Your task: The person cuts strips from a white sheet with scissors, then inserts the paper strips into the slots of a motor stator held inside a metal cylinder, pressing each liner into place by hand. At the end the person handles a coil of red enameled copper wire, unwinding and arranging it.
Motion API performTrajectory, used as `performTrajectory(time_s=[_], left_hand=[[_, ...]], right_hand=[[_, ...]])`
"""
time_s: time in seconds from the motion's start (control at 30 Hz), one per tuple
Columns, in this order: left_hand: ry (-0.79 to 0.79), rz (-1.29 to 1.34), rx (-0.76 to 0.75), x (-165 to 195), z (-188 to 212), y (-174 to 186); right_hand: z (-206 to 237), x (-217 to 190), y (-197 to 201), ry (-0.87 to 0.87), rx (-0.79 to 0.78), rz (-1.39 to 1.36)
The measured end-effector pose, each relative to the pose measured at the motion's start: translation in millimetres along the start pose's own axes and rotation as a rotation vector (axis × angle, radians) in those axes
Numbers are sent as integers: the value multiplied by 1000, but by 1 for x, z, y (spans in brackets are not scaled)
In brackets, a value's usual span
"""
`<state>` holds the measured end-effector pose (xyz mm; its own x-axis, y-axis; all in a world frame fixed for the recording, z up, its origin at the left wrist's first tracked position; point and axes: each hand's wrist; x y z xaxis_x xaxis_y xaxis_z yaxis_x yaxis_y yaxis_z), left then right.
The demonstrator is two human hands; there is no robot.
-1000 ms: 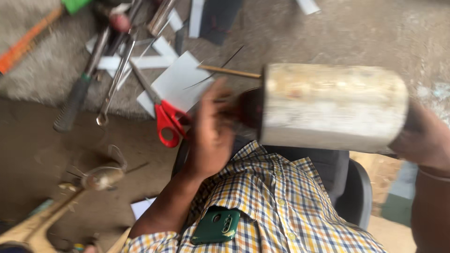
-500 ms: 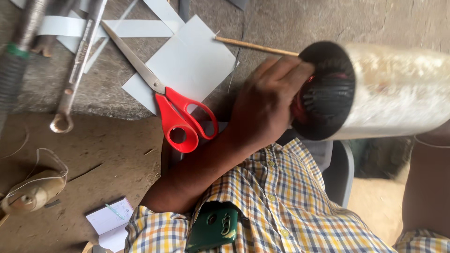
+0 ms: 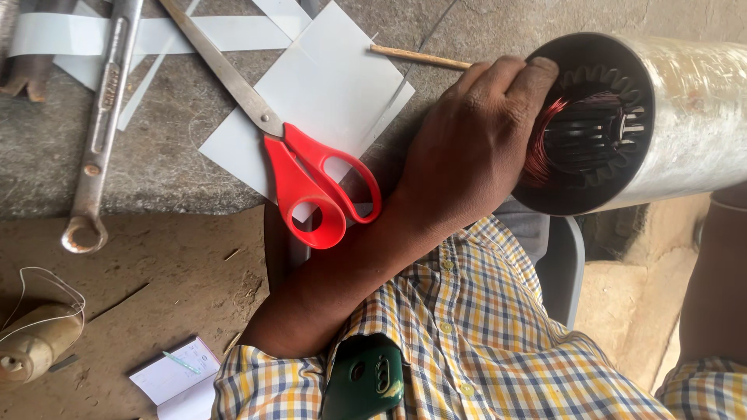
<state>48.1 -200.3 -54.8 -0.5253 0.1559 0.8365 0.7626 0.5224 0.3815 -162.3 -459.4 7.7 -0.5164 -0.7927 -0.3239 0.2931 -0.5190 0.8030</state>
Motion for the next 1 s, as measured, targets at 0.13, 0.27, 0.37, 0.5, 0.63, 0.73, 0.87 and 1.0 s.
performTrajectory(time_s=[0.13, 0.27, 0.37, 0.5, 0.63, 0.73, 0.87, 1.0], left_hand=[[-16, 45, 7, -2, -2, -3], [-5, 57, 60, 6, 6, 6], [-17, 44, 76, 21, 29, 20], [-27, 143, -79, 35, 56, 24], [-73, 1, -132, 40, 59, 0], [-163, -105, -102, 40, 57, -10], [-126, -30, -18, 47, 51, -10], [-133, 6, -44, 56, 44, -5]], right_hand=[[4, 7, -2, -17, 10, -13], [22, 20, -8, -12, 58, -118], [57, 17, -26, 41, 233, -511], [97, -3, -68, 156, 515, -958], [93, -21, -100, 215, 663, -807], [88, -30, -103, 314, 689, -706], [92, -37, -95, 237, 711, -744], [90, -35, -85, 189, 728, -778]])
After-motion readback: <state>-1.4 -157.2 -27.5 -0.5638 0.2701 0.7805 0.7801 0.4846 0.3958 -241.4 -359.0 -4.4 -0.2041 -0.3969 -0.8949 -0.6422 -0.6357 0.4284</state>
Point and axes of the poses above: each hand's wrist, its own z-axis away from the middle knuckle, its own y-axis out of the back of the hand, x = y × z, and after that the axes turned 15 degrees about -x, right-handed
